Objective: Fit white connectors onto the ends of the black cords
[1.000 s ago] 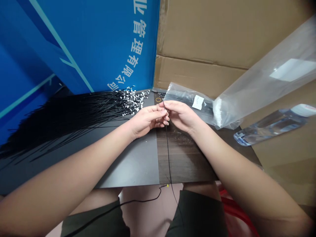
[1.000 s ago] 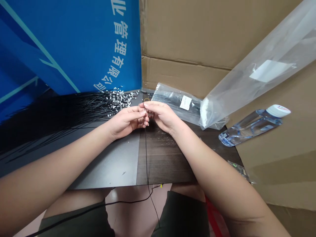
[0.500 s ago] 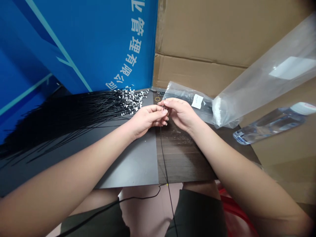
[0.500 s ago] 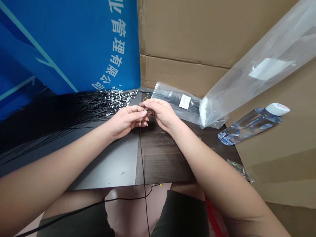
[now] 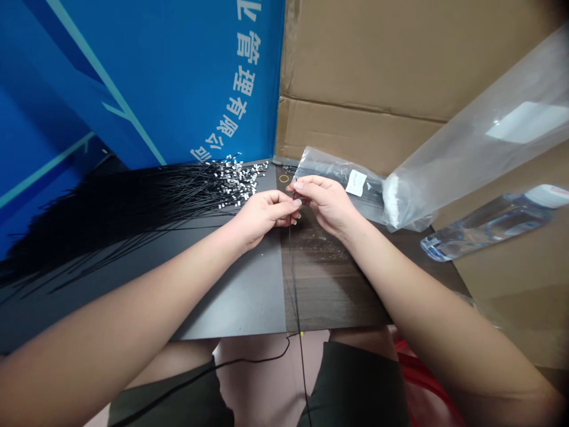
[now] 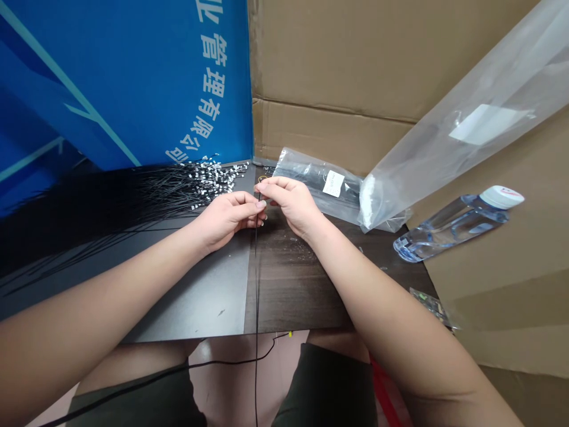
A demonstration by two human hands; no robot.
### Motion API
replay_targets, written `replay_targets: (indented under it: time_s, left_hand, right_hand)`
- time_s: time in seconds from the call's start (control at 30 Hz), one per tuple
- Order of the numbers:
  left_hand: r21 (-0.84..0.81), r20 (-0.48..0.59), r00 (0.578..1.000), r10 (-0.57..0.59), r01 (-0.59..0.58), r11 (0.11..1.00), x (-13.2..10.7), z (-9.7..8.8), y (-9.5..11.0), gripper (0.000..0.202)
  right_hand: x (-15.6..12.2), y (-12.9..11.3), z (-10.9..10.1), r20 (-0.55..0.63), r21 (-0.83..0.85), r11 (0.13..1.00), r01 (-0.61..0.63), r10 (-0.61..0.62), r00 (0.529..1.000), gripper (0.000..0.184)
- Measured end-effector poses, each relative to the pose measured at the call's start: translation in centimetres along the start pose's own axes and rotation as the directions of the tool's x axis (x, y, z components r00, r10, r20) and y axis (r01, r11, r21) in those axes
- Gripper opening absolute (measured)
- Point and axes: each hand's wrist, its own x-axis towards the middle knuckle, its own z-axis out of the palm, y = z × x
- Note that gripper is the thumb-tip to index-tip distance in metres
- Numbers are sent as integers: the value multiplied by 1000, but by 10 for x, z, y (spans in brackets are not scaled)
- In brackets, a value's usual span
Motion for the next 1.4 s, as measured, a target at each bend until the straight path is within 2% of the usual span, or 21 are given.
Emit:
replay_targets:
  time_s: [0.27, 0.4, 0.47, 0.53, 0.6, 0.67, 0.73, 0.83, 0.93, 1.07, 1.23, 1.4]
  left_hand:
    - [7, 9, 1000, 3, -3, 1000, 0, 1, -1, 30]
    - [8, -46, 999, -8, 9, 1000, 1, -1, 0, 31]
    - [77, -95, 995, 39, -32, 997, 3, -3, -1, 28]
    - [238, -127, 986, 107, -75, 969, 6, -4, -3, 23]
    - [438, -105, 985, 139, -79, 895, 11, -1, -3, 18]
    - [626, -19, 992, 127, -87, 775, 18, 6, -2, 14]
    - [763, 89, 989, 120, -145, 630, 29, 15, -1, 12]
    - [852, 204, 969, 137, -245, 462, 51, 30, -3, 12]
    - [899, 243, 957, 161, -284, 334, 74, 38, -11, 16]
    - [907, 264, 940, 213, -318, 277, 89, 40, -21, 20]
    - [926, 290, 940, 177, -323, 197, 93, 43, -22, 20]
    - [939, 297, 946, 132, -314, 137, 98, 49, -15, 13]
  right_hand:
    - [0, 2, 3, 6, -21, 1000, 12, -11, 1000, 22]
    - [2, -10, -6, -11, 4, 998, 61, -61, 998, 17]
    - [3, -22, -16, 12, 90, 995, 53, -54, 998, 16]
    - [3, -34, -27, 90, 182, 983, 32, -49, 995, 18]
    - [3, -42, -38, 159, 246, 969, 21, -62, 985, 22]
    - [3, -46, -47, 182, 281, 959, 29, -83, 980, 24]
    - [4, -46, -52, 169, 298, 953, 49, -104, 980, 24]
    - [7, -46, -54, 136, 301, 951, 75, -120, 983, 26]
    - [10, -46, -56, 98, 257, 961, 96, -125, 987, 30]
    - [14, -43, -60, 73, 197, 972, 124, -141, 987, 38]
    - [19, -38, -64, 128, 237, 964, 125, -159, 979, 39]
    - [19, -39, -61, 126, 291, 949, 125, -167, 978, 41]
